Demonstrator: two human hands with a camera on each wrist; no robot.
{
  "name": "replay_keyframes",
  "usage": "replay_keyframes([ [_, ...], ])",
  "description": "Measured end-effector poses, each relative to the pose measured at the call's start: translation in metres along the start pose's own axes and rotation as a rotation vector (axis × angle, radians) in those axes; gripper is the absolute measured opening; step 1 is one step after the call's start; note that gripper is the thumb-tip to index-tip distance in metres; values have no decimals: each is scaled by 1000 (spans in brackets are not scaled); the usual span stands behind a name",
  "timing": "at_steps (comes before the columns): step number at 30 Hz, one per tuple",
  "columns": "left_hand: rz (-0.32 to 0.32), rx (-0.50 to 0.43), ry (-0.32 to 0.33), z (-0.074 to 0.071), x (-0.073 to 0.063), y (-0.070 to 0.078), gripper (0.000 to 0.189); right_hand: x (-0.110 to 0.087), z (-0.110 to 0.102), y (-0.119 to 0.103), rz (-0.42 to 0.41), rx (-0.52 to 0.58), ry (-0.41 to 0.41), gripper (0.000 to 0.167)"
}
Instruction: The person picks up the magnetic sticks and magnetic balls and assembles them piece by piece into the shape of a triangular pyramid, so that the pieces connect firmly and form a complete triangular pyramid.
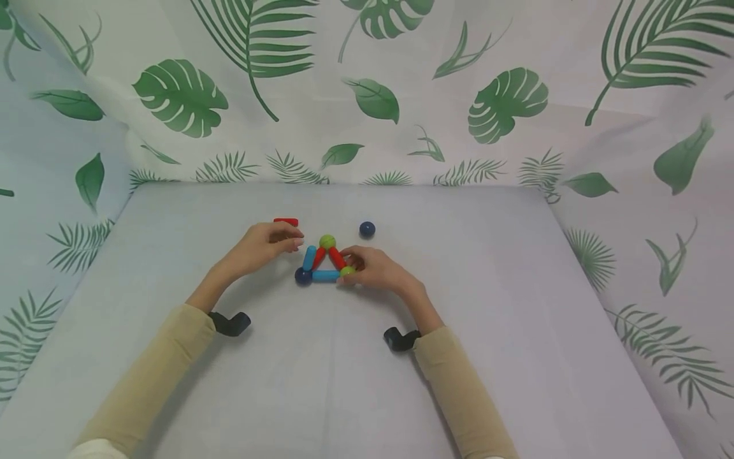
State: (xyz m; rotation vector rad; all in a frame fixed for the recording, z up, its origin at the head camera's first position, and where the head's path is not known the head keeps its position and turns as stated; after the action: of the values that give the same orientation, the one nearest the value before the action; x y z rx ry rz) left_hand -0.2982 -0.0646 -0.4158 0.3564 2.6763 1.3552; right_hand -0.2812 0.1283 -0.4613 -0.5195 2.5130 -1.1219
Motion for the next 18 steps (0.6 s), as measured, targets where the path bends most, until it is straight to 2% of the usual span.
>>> replay_keyframes([
  [4,45,121,71,-12,9,-4,26,-1,0,0,-2,4,2,61],
  [7,45,199,98,-19,13,-12,26,-1,0,1,-3,12,2,61],
  [14,-25,231,125,-40,19,-36,30,-1,1,-2,-8,11,-8,60],
  [18,-54,321,112,-38,25,-46,36,-2,0,-2,6,16,-10,60],
])
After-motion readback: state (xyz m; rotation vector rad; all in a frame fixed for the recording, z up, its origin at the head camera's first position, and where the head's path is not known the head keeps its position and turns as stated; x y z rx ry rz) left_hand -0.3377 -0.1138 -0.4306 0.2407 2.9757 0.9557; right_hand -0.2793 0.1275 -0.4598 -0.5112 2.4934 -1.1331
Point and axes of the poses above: each hand's wrist, its own x-axis towards the middle knuckle, its own z-axis out of the palm, y = z × x, the point moved 10 cm from there along x, towards the middle knuckle, and after that the axes turned 8 degrees about y, right-handed, at the moved point
